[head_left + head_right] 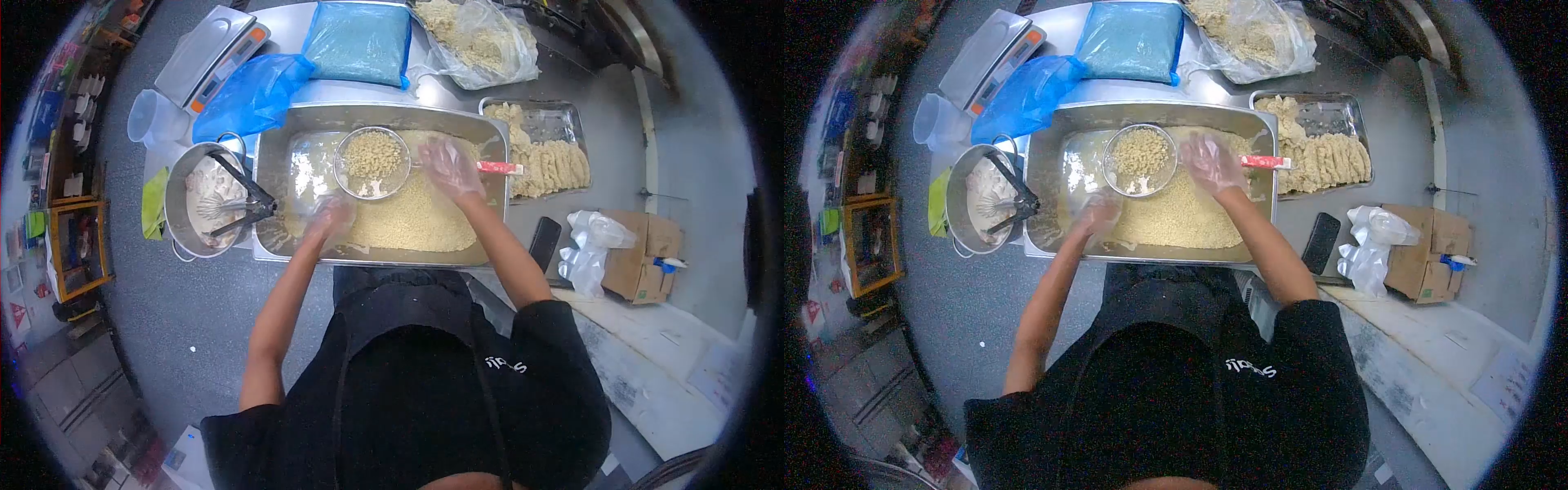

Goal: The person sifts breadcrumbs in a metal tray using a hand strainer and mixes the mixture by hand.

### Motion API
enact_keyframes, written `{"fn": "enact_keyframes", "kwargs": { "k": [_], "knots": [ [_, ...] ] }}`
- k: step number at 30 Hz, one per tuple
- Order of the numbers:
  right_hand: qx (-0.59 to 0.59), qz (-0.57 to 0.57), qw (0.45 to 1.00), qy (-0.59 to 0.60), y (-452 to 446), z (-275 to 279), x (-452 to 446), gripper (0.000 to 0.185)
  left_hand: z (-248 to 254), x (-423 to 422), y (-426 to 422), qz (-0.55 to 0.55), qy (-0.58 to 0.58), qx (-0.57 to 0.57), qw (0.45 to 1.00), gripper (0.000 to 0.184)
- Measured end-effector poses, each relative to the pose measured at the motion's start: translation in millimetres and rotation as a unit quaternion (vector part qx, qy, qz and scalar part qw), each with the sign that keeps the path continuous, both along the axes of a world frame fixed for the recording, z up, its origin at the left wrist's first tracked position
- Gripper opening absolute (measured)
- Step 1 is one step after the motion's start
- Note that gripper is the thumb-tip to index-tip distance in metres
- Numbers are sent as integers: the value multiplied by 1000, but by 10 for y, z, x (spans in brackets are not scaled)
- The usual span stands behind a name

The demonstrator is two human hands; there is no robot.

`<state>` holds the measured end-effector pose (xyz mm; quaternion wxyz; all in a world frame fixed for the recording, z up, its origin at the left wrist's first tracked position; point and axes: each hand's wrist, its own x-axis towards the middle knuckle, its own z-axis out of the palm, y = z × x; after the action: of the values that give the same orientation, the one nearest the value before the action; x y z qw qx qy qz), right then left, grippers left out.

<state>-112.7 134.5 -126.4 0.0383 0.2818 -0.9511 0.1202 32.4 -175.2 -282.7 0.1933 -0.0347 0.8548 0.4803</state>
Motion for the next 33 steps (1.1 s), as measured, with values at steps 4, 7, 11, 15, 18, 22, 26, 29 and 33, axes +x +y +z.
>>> {"fn": "enact_keyframes", "kwargs": {
  "k": [4,7,11,15,18,22,26,29,33],
  "knots": [
    [261,55,922,-282,36,590,412,54,1461,-179,615,-86,-71,-75,991,40],
    [177,-114,922,-326,131,528,699,73,1473,-224,720,-239,-108,-47,964,48],
    [129,-111,897,-407,-3,66,937,93,1213,-247,915,-176,-147,122,966,50],
    [75,-118,842,-521,-166,88,863,88,1473,-255,1148,-64,-248,192,947,59],
    [-161,-128,766,-609,-147,14,919,70,1802,-292,1183,-24,-312,154,937,60],
    [-363,-110,710,-593,-323,117,804,51,1957,-323,1074,23,-202,38,978,51],
    [-289,-171,742,-580,-640,788,501,46,2391,-595,832,42,-200,-36,978,50],
    [-356,-154,754,-530,-671,459,373,42,1986,-583,611,170,-149,230,947,44],
    [-132,-152,890,-409,-336,426,299,49,1288,-555,152,165,-135,144,967,35]
  ]
}}
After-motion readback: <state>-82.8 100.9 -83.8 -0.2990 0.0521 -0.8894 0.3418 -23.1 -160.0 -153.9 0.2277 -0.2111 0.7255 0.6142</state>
